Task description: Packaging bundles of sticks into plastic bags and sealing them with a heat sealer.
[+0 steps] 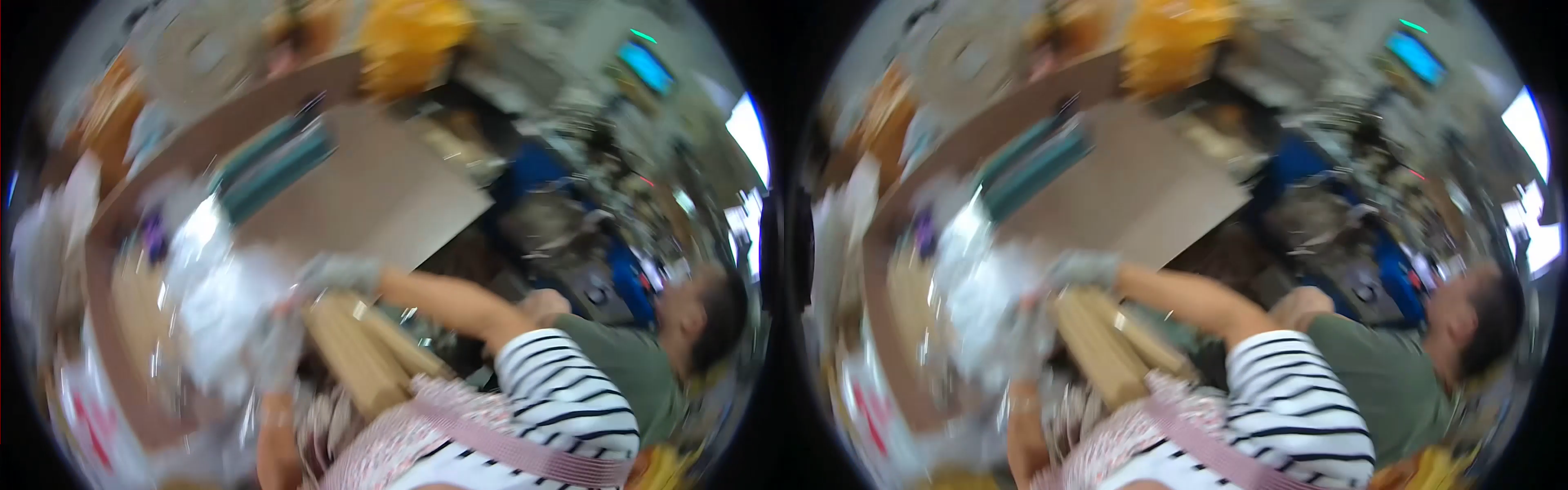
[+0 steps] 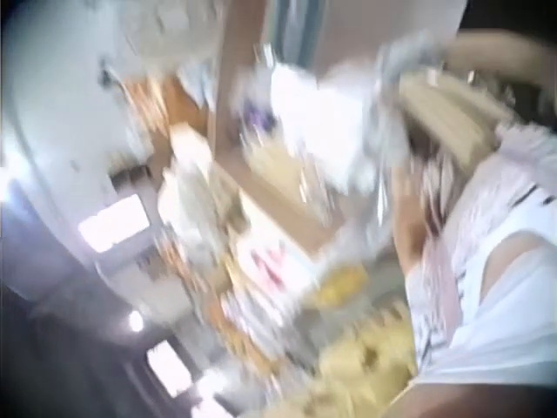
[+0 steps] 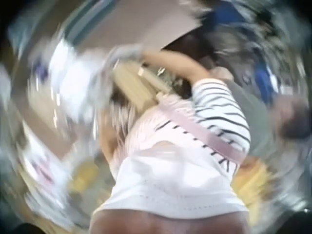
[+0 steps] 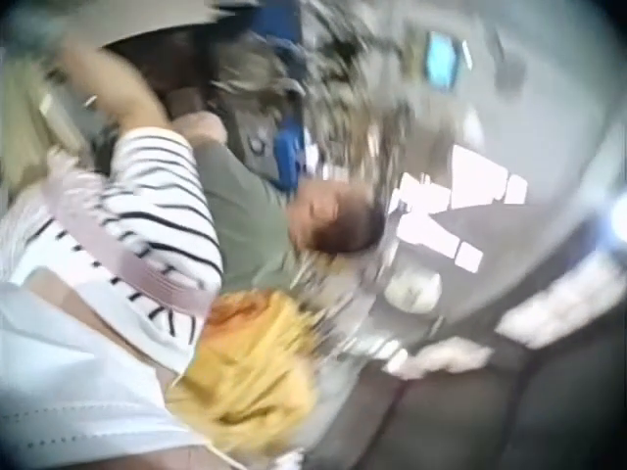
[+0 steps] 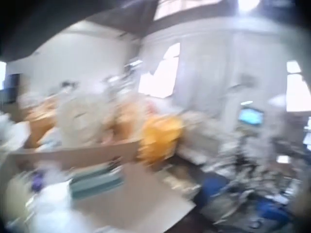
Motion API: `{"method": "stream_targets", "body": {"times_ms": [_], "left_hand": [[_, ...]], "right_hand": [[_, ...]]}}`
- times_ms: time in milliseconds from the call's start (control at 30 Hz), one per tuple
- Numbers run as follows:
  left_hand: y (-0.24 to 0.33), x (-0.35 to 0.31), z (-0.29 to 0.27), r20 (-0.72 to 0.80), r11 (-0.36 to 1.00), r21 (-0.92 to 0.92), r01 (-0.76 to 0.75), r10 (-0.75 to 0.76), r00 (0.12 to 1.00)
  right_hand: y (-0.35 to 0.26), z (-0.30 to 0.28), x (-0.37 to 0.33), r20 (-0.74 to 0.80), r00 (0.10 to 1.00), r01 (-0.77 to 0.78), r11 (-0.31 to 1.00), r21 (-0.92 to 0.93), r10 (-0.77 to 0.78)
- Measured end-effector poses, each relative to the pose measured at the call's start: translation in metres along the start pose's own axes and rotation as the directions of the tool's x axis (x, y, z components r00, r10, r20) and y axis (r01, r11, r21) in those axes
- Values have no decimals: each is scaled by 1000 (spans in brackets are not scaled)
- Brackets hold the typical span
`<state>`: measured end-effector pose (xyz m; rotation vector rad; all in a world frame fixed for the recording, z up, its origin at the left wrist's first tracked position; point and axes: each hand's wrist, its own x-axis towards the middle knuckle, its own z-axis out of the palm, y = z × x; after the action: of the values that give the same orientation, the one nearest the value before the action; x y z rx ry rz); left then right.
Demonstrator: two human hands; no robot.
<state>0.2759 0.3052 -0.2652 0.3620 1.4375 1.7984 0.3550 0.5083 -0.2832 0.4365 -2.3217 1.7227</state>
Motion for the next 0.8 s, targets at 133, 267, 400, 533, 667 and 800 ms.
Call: {"method": "stream_targets", "body": {"times_ms": [133, 267, 400, 533, 667, 800], "left_hand": [[-2, 31, -112, 310, 639, -704, 310, -117, 944], [17, 31, -90, 301, 528, -808, 262, -13, 953], [-28, 69, -115, -20, 934, -219, -282, 285, 958], [-51, 68, -31, -144, 890, 244, -384, 425, 894], [-38, 36, 37, -143, 865, -404, -298, 261, 955], [-37, 6, 32, -202, 814, 297, -499, 564, 801]], "right_hand": [[21, 7, -14, -110, 933, -269, 866, 421, 343], [-6, -1, -32, -129, 874, -329, 768, 550, 468], [-24, -8, -51, -147, 869, -246, 671, 699, 472], [-72, -1, -36, -149, 927, -197, 786, 586, 343], [-67, 13, -1, 69, 911, -343, 653, 675, 406], [-17, 34, 10, -143, 923, -121, 621, 775, 358]]}}
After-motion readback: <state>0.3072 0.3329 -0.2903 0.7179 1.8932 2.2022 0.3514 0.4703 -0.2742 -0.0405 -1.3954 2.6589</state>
